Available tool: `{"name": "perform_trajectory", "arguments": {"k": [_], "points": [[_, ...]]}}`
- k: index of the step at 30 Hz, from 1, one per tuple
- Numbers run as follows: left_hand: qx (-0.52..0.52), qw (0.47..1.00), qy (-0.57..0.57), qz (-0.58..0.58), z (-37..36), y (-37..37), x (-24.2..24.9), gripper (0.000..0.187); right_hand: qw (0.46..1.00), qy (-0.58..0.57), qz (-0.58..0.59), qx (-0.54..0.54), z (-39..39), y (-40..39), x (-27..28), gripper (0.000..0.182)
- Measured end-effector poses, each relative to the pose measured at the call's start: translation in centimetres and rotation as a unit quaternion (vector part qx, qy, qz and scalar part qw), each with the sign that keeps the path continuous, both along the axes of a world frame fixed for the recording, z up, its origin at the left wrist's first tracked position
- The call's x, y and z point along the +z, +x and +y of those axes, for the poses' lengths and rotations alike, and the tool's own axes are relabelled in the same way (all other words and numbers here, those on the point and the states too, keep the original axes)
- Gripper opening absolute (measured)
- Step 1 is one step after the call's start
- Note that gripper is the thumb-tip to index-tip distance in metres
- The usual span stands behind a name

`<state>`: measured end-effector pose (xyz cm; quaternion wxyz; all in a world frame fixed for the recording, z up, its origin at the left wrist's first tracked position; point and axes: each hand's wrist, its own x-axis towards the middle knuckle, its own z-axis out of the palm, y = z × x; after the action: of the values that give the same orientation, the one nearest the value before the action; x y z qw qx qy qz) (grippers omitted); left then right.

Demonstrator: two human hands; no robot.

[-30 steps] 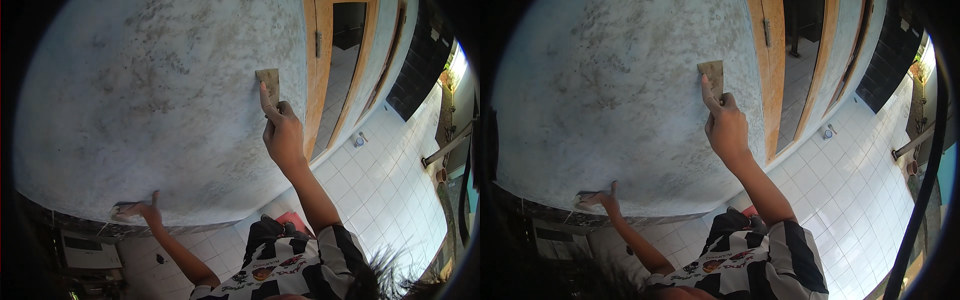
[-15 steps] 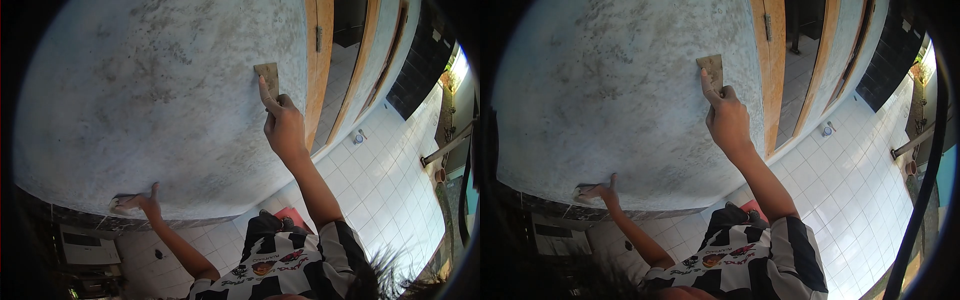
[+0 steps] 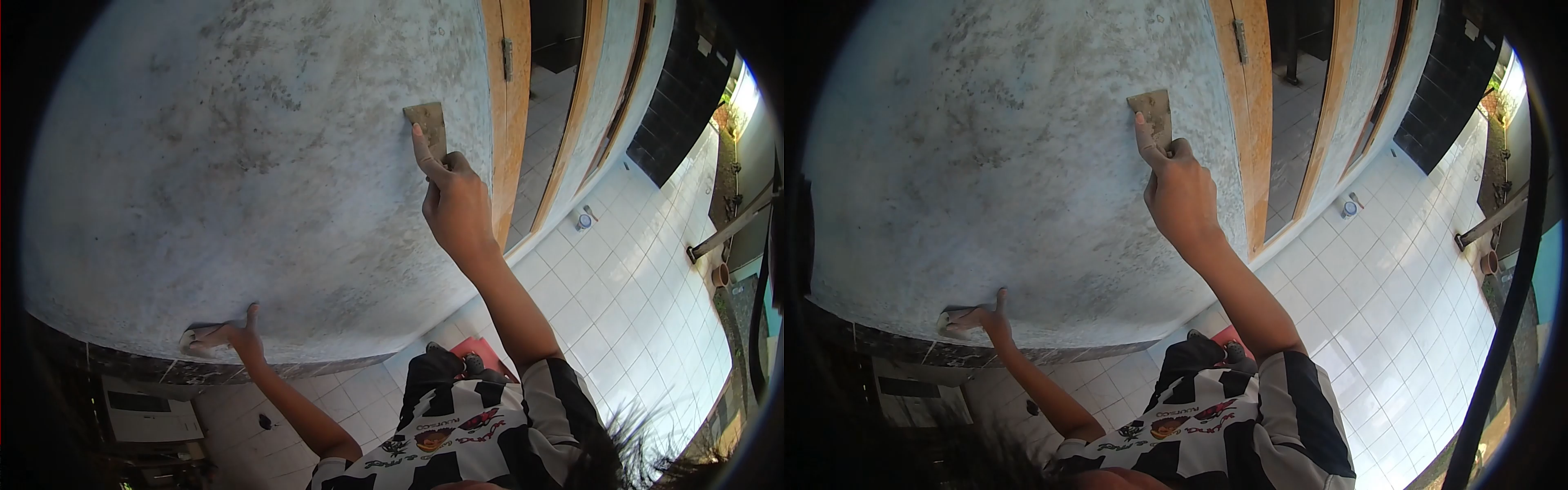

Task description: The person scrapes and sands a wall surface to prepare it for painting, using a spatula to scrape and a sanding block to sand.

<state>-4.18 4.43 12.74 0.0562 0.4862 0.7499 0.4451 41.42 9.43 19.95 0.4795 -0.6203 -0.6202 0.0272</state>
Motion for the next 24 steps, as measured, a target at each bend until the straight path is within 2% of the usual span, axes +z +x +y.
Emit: {"name": "perform_trajectory", "arguments": {"k": [3,9,12,19,24], "points": [[0.002,0.999,-0.031,-0.020,-0.4,0.4,0.5,0.079,1.000,0.000,0.003,0.000,-0.6,-0.1,0.1,0.075],[-0.021,1.000,-0.010,-0.004,-0.4,0.2,0.3,0.080,0.999,0.032,-0.001,-0.017,-0.2,-0.2,0.3,0.078],[0.015,1.000,0.007,0.024,-0.3,0.2,0.2,0.081,1.000,0.028,0.004,-0.003,-0.6,-0.5,-0.9,0.078],[0.009,0.999,-0.040,0.005,-0.3,-0.1,0.3,0.081,0.999,0.023,0.001,-0.024,-0.5,-0.2,0.0,0.077],[-0.026,0.999,0.026,0.017,-0.2,0.4,0.1,0.079,1.000,0.017,0.005,-0.018,-0.2,0.1,0.8,0.077]]}}
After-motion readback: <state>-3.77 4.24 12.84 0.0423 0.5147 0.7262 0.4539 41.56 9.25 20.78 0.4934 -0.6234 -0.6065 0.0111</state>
